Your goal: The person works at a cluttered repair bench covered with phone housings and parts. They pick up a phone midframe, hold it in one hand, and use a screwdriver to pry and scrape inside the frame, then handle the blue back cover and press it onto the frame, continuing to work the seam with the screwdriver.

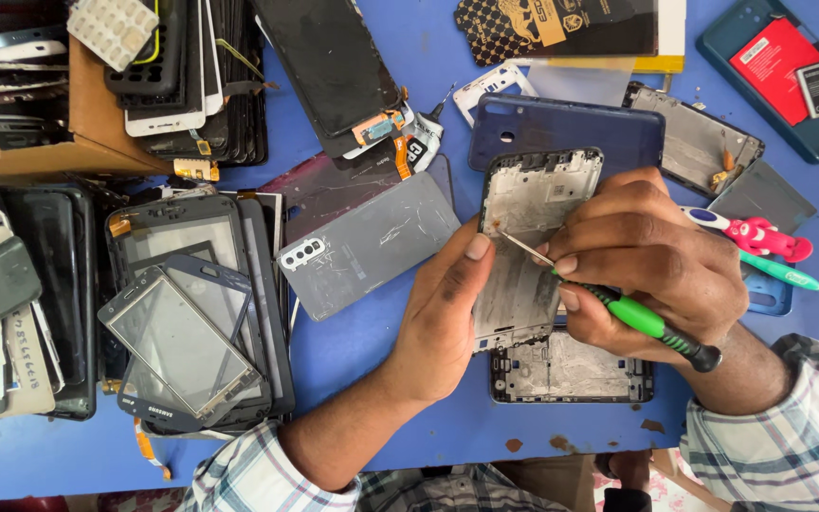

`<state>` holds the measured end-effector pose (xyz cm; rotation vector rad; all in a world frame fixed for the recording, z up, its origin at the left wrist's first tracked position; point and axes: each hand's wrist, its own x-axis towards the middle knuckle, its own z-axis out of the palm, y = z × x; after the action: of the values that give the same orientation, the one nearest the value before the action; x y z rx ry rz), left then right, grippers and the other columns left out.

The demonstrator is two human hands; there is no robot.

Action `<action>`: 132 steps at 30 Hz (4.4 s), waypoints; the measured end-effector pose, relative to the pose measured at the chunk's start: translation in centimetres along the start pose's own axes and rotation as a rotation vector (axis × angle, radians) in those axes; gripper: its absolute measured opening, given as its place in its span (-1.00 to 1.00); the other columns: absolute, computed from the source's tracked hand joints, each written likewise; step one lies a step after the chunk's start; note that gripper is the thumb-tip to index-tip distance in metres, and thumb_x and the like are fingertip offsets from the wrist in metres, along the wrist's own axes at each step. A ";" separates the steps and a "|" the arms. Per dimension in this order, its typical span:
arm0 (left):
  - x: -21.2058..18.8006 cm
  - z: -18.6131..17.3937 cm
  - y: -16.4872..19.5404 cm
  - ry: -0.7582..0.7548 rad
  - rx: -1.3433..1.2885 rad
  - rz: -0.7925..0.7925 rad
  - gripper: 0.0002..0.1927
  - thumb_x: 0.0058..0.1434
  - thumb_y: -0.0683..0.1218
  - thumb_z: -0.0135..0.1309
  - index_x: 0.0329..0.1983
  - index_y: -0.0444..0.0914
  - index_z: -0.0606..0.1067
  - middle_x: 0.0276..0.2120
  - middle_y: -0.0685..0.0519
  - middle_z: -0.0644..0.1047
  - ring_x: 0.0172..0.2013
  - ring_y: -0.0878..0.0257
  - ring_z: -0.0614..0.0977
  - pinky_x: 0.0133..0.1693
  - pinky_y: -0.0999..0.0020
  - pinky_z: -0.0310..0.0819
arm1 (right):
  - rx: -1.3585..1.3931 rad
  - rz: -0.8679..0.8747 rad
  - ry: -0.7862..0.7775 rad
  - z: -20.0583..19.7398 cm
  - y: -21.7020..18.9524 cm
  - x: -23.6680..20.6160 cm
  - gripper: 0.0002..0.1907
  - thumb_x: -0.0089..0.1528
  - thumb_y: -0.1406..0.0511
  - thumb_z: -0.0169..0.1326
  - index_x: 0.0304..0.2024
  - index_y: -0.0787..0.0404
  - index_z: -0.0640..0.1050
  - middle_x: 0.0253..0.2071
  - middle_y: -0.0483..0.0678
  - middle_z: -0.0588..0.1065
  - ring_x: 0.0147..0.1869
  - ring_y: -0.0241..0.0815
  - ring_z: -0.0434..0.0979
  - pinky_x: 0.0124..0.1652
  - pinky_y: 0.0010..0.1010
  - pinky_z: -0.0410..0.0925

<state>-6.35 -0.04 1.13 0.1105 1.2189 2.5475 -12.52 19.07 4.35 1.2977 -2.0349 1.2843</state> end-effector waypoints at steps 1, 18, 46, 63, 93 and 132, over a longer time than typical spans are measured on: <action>0.0 0.0 0.0 -0.001 0.010 0.006 -0.36 0.57 0.20 -0.25 0.42 -0.40 0.28 0.26 -0.08 0.44 0.28 0.24 0.45 0.35 0.30 0.28 | 0.004 0.001 0.003 0.0 0.0 -0.1 -0.76 0.14 0.41 0.29 -0.22 0.26 0.48 -0.28 0.05 0.57 -0.16 0.00 0.59 -0.17 -0.13 0.38; 0.1 0.0 -0.5 0.034 0.069 0.023 -0.34 0.55 0.23 -0.27 0.38 -0.40 0.31 0.23 -0.09 0.45 0.26 0.24 0.44 0.33 0.31 0.26 | 0.081 0.074 0.031 -0.2 0.0 -0.2 -0.81 0.21 0.44 0.19 -0.18 0.32 0.45 -0.27 0.11 0.56 -0.17 -0.03 0.63 -0.16 -0.19 0.45; 0.2 -0.2 -1.1 0.070 0.037 0.017 -0.35 0.55 0.22 -0.25 0.34 -0.42 0.34 0.19 -0.13 0.47 0.22 0.21 0.46 0.30 0.28 0.29 | 0.115 0.033 -0.006 -0.3 0.6 -0.1 -0.77 0.15 0.50 0.23 -0.20 0.30 0.48 -0.26 0.08 0.55 -0.17 -0.02 0.63 -0.16 -0.19 0.44; 0.1 -0.3 -1.1 0.068 0.094 0.014 -0.35 0.55 0.21 -0.25 0.34 -0.43 0.35 0.17 -0.11 0.48 0.20 0.23 0.48 0.27 0.30 0.33 | 0.131 0.022 -0.001 -0.4 0.6 -0.1 -0.80 0.18 0.49 0.20 -0.20 0.35 0.46 -0.28 0.12 0.54 -0.21 0.00 0.61 -0.20 -0.20 0.45; -0.1 0.0 -1.0 0.065 0.082 0.009 -0.35 0.55 0.22 -0.26 0.34 -0.43 0.35 0.17 -0.11 0.48 0.20 0.23 0.48 0.27 0.31 0.32 | 0.156 0.052 0.012 -0.4 0.5 -0.1 -0.83 0.19 0.48 0.18 -0.21 0.35 0.46 -0.31 0.12 0.54 -0.24 -0.03 0.62 -0.24 -0.24 0.45; -0.2 -0.3 -1.5 0.079 -0.020 -0.032 -0.41 0.55 0.18 -0.25 0.30 -0.41 0.36 0.15 -0.12 0.50 0.19 0.22 0.50 0.26 0.28 0.33 | 0.131 0.091 0.038 -0.4 0.4 -0.4 -0.83 0.24 0.42 0.20 -0.19 0.34 0.47 -0.27 0.12 0.55 -0.21 0.00 0.65 -0.18 -0.20 0.54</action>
<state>-5.88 0.59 -0.21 -0.0136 1.2135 2.5576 -12.75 19.68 4.09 1.2390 -2.0340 1.4939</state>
